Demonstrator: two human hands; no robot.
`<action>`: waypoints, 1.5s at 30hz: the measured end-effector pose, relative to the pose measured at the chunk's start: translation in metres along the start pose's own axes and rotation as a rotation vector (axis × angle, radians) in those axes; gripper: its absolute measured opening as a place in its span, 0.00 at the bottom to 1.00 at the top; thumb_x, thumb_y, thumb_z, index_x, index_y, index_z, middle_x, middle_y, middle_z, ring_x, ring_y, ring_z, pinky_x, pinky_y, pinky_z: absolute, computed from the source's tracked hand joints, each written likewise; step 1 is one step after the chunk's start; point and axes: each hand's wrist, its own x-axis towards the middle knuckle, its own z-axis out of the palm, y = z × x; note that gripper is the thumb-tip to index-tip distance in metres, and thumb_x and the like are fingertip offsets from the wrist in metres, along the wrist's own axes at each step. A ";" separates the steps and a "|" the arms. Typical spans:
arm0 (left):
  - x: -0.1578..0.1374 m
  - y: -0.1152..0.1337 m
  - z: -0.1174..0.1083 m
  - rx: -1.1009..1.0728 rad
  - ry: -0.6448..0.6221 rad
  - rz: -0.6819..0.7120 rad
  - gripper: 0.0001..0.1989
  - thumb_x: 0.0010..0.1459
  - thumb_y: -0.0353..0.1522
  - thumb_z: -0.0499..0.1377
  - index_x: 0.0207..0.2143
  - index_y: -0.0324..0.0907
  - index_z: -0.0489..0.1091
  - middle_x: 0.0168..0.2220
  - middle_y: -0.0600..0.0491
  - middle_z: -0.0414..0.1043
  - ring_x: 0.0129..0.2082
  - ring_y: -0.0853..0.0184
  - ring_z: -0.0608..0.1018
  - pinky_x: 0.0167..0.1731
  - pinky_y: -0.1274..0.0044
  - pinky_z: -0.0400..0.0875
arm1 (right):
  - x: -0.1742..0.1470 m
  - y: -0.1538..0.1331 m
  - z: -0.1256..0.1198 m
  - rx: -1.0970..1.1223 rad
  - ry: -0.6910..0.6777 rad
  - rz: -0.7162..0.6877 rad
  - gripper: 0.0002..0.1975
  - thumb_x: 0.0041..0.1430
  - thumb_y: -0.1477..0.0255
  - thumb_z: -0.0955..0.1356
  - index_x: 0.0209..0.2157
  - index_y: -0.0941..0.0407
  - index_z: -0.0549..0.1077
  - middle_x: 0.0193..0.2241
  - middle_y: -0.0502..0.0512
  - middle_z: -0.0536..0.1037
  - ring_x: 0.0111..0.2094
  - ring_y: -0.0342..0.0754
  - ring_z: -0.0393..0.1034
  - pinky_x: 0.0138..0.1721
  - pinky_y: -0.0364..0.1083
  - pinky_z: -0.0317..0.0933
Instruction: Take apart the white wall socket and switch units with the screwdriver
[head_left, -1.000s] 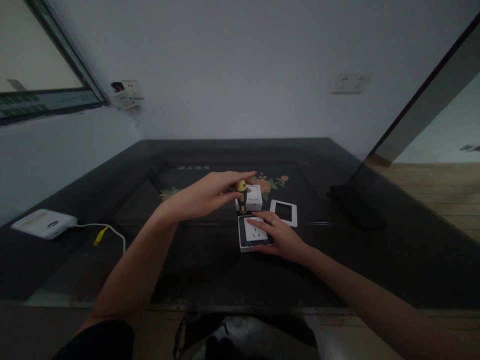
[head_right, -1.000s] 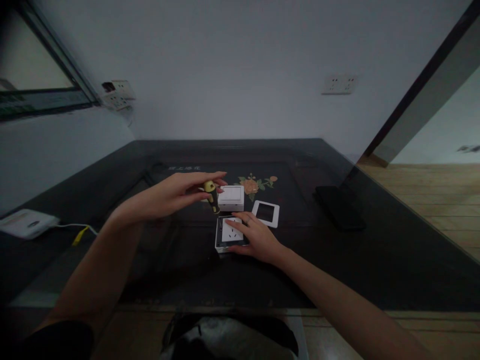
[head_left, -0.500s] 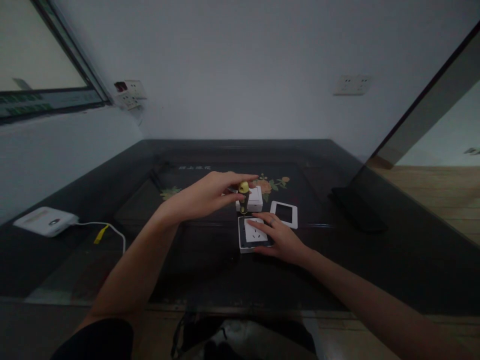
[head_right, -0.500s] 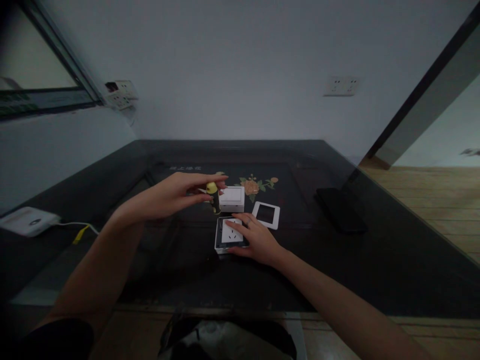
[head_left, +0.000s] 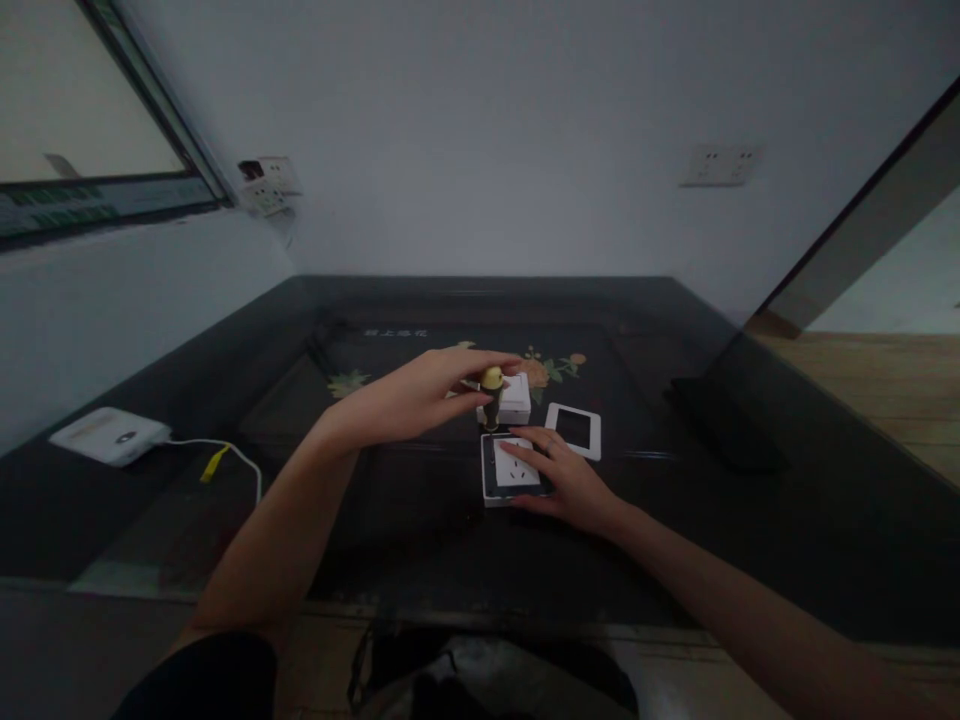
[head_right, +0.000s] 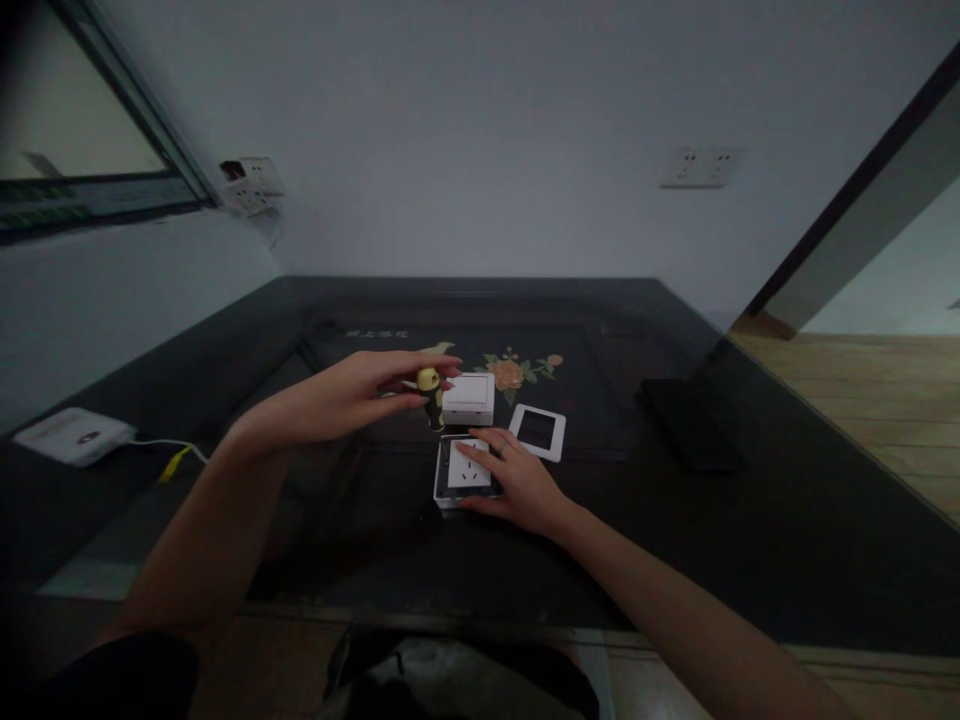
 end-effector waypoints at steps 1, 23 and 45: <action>0.000 0.000 0.000 -0.012 -0.007 0.010 0.22 0.62 0.25 0.56 0.59 0.43 0.63 0.56 0.47 0.72 0.52 0.64 0.76 0.49 0.72 0.70 | 0.000 0.000 0.000 0.000 0.002 0.000 0.34 0.57 0.60 0.71 0.63 0.52 0.61 0.60 0.66 0.63 0.60 0.61 0.57 0.57 0.63 0.58; 0.008 0.002 0.003 0.101 0.073 -0.049 0.10 0.59 0.30 0.62 0.44 0.40 0.72 0.39 0.53 0.78 0.35 0.69 0.78 0.36 0.79 0.70 | -0.001 -0.005 0.001 0.043 0.000 0.023 0.30 0.61 0.65 0.68 0.63 0.53 0.59 0.62 0.66 0.60 0.62 0.60 0.54 0.59 0.64 0.55; -0.005 0.001 -0.002 0.087 -0.017 0.040 0.25 0.63 0.26 0.55 0.62 0.43 0.58 0.61 0.46 0.66 0.58 0.64 0.70 0.55 0.70 0.64 | 0.000 -0.004 0.001 0.045 -0.011 0.030 0.30 0.60 0.64 0.68 0.62 0.55 0.60 0.61 0.68 0.61 0.61 0.61 0.54 0.59 0.63 0.55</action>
